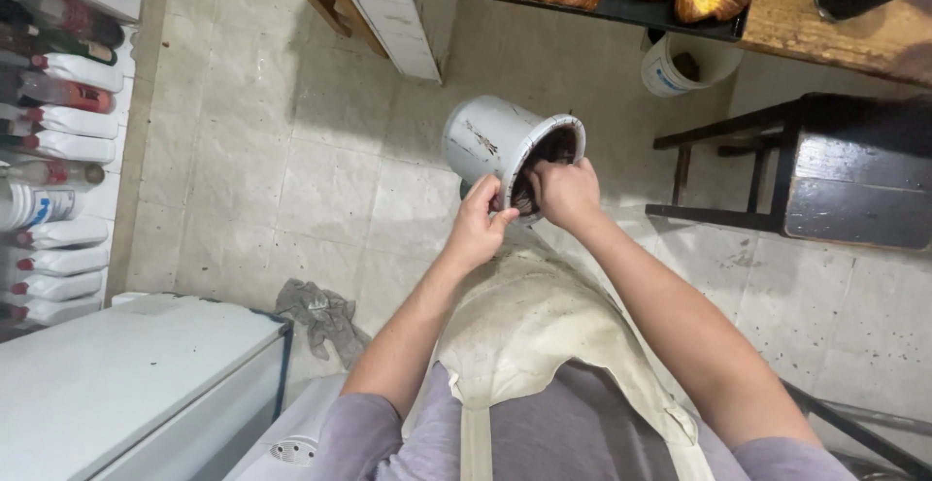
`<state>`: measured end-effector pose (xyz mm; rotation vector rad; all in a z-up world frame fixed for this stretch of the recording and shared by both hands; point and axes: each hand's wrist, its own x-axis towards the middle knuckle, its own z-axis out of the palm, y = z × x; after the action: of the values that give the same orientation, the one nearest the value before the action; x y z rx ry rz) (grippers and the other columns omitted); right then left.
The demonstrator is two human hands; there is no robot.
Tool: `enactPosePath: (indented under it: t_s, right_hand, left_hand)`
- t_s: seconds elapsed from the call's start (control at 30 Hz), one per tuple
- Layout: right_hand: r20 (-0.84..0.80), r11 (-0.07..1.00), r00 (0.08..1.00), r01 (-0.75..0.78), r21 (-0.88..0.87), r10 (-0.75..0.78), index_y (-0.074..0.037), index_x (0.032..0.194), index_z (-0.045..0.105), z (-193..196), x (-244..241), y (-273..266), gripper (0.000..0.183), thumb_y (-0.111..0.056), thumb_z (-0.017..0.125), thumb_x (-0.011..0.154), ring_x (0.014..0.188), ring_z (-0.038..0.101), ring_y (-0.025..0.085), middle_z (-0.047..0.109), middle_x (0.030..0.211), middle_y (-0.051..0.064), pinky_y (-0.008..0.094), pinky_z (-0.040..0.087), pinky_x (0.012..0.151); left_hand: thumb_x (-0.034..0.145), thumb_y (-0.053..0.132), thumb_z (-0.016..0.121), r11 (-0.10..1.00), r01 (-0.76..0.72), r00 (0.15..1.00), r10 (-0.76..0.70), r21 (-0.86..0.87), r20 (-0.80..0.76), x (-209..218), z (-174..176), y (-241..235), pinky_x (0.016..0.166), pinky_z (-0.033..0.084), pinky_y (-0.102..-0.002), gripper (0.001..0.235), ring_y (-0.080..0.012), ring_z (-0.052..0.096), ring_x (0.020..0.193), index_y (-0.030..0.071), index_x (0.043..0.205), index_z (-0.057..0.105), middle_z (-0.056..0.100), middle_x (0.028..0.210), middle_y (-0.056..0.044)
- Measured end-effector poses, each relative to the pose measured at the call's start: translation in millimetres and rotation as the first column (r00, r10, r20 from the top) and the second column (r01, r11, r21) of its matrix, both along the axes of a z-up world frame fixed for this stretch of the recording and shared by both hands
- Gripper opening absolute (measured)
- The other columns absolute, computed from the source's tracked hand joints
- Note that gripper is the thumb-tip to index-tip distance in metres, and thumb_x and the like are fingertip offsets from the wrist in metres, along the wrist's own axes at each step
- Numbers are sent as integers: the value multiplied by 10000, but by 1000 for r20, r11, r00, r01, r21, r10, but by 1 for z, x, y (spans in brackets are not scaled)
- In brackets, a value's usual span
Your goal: The person retrieves a container of dark chocolate from a warmer, stirs it, and drizzles it over a tray of baked pastries. They then retrieve a container of white glaze, stir it, and drizzle it over the same pastries.
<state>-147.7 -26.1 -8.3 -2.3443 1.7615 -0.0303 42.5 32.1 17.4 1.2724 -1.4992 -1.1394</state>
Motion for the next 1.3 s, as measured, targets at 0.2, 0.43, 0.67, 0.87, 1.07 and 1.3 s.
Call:
enactPosePath:
  t_s: [0.2, 0.43, 0.67, 0.87, 1.07, 1.3]
  right_hand:
    - [-22, 999, 1000, -1, -52, -1, -227, 823, 666, -7, -4, 1, 258, -335, 543, 1022, 702, 727, 248, 692, 648, 13, 367, 377, 761]
    - [-20, 1000, 1000, 6, -25, -6, -235, 799, 661, -10, -10, 11, 290, -345, 538, 1038, 671, 716, 232, 680, 633, -19, 357, 395, 756]
    - [-36, 994, 995, 96, -43, -98, -201, 840, 664, -9, -16, 11, 268, -291, 534, 1057, 648, 703, 264, 656, 614, 13, 374, 374, 759]
    - [17, 995, 996, 84, -44, -84, -238, 866, 651, -16, -28, 13, 274, -368, 511, 1061, 724, 692, 270, 646, 642, 25, 389, 376, 791]
    - [72, 1000, 997, 7, 7, -8, -219, 842, 649, -6, -23, 19, 276, -360, 522, 1043, 771, 696, 286, 669, 673, 50, 402, 364, 796]
    - [185, 954, 979, 24, 299, -83, -218, 908, 677, 8, -6, -9, 326, -400, 466, 1077, 896, 735, 348, 739, 779, 86, 441, 366, 852]
  left_hand:
    - [845, 89, 798, 1000, 7, 1000, -7, -19, 9, -2, -1, -3, 718, 505, -371, 274, -296, 559, 742, 66, 868, 525, 496, 784, -95]
    - [839, 81, 796, 998, 46, 999, -46, -31, 26, -4, 2, -1, 715, 496, -389, 274, -327, 554, 734, 56, 857, 524, 488, 775, -106]
    - [865, 83, 780, 998, 52, 999, -51, 41, -15, -11, 4, -2, 718, 497, -348, 254, -281, 557, 751, 55, 868, 528, 499, 783, -100]
    - [865, 99, 788, 995, 75, 997, -74, 71, -24, -20, 4, -7, 709, 498, -352, 268, -278, 564, 753, 59, 870, 523, 501, 785, -95]
    - [866, 80, 780, 993, 102, 994, -100, 52, -41, -18, 6, -11, 685, 492, -335, 280, -274, 549, 752, 57, 867, 501, 470, 787, -96]
    - [874, 94, 782, 994, 66, 996, -60, 87, -72, 0, 2, -15, 697, 494, -303, 263, -222, 542, 759, 69, 888, 520, 474, 808, -75]
